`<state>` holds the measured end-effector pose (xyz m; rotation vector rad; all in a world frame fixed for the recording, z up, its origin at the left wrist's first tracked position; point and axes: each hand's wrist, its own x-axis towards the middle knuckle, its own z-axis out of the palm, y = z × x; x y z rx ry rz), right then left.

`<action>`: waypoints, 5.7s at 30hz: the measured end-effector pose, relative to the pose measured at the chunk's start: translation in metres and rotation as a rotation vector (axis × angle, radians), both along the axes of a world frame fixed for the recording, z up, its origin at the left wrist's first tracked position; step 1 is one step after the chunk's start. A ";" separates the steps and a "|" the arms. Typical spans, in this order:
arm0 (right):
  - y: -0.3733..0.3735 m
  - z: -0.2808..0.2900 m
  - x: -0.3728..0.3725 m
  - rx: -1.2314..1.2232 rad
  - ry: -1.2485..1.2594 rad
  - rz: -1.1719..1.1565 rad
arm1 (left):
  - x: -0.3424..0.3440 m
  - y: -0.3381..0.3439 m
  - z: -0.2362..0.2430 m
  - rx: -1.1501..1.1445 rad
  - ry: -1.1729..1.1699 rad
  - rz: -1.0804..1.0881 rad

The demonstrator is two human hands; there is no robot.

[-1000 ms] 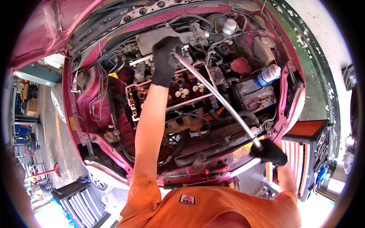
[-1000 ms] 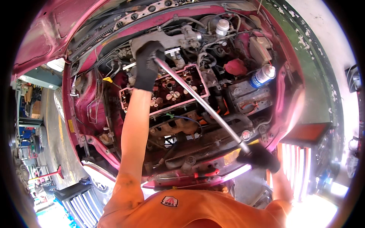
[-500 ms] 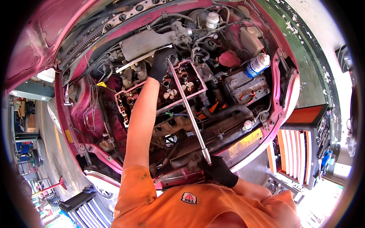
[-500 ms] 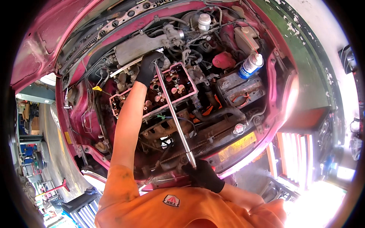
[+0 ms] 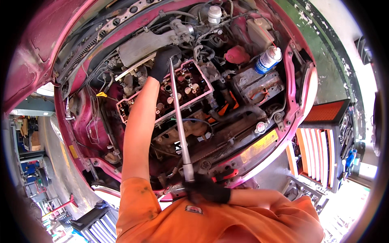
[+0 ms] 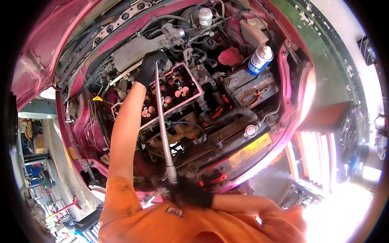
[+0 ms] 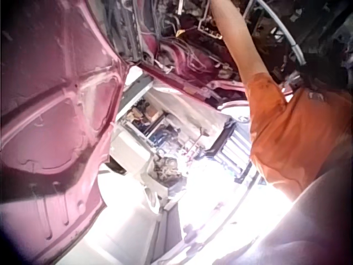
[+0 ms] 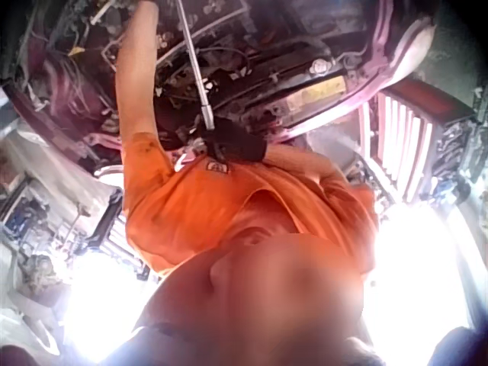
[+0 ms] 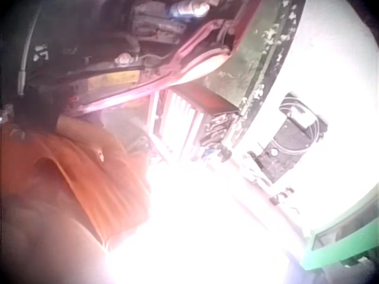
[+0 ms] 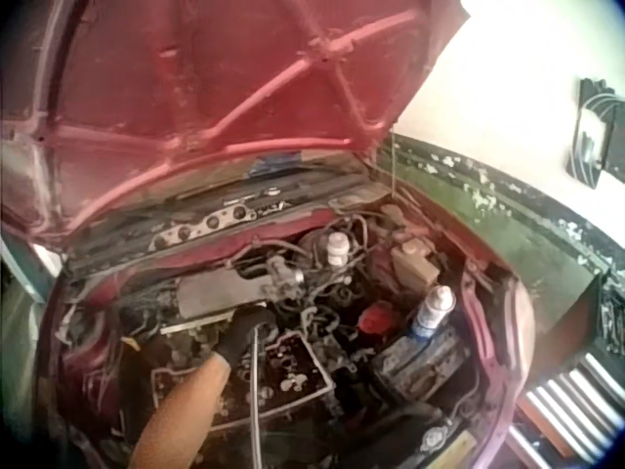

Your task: The person uses a wrench to tighten bolts on a car engine, moving to a tool chest to open drawers and select tools.

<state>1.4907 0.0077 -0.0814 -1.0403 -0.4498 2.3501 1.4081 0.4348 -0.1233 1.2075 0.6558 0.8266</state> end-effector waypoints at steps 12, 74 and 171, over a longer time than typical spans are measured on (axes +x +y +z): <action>0.119 0.022 -0.200 -0.114 0.488 -0.120 | 0.002 -0.014 0.045 0.303 0.776 -0.121; -0.007 -0.018 -0.053 0.069 0.593 -0.032 | -0.022 -0.012 0.004 0.211 0.767 0.415; -0.016 0.083 0.206 0.045 -0.949 0.441 | 0.006 -0.090 0.025 -0.172 -0.176 0.356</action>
